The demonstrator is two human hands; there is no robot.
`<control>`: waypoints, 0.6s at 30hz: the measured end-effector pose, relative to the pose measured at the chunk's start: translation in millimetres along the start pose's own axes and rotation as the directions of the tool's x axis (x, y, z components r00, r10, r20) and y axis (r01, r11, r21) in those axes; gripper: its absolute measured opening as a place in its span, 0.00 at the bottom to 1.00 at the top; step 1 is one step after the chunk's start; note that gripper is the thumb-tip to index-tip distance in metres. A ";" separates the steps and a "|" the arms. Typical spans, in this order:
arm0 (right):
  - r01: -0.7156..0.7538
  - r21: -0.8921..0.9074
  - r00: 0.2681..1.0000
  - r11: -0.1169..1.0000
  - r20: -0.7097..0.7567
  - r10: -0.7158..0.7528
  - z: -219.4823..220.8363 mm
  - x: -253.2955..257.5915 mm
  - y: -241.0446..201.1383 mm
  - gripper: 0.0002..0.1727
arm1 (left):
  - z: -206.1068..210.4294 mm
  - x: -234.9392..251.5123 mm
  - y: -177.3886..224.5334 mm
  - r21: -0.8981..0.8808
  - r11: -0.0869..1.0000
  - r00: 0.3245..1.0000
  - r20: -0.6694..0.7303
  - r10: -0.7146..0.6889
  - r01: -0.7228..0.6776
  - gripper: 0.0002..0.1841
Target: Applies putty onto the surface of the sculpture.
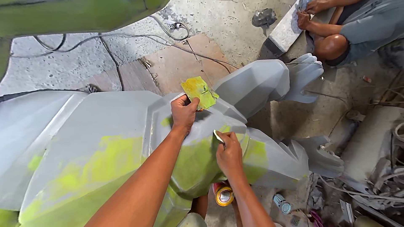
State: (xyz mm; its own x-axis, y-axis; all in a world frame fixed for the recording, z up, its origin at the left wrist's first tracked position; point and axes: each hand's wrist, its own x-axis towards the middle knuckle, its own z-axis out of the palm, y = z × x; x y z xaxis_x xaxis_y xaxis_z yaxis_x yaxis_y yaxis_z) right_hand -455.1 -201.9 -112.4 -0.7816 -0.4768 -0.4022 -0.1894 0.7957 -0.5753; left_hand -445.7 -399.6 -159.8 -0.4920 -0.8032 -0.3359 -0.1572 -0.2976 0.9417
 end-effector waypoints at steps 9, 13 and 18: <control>0.082 -0.045 0.997 0.996 0.013 -0.082 17.6 -51.5 -15.0 0.28 | -1.1 0.1 1.0 0.030 0.999 1.000 -0.003 -0.013 0.013 0.04; 0.103 0.196 0.994 0.975 0.011 -0.108 -6.0 -30.6 1.4 0.21 | -0.9 1.0 -0.1 0.026 1.000 1.000 -0.003 0.003 -0.003 0.04; 0.171 0.109 0.985 0.979 -0.030 -0.169 -33.6 31.2 40.7 0.21 | -1.3 0.3 -1.6 0.002 1.000 1.000 -0.006 0.013 -0.013 0.04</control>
State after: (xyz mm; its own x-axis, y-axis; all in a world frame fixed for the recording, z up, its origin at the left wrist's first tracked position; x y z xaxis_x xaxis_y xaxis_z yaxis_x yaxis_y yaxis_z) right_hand -507.2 -171.8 -124.5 -0.7562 -0.5925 -0.2776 -0.2544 0.6571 -0.7096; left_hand -444.5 -400.0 -161.5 -0.4888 -0.8100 -0.3239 -0.1522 -0.2865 0.9459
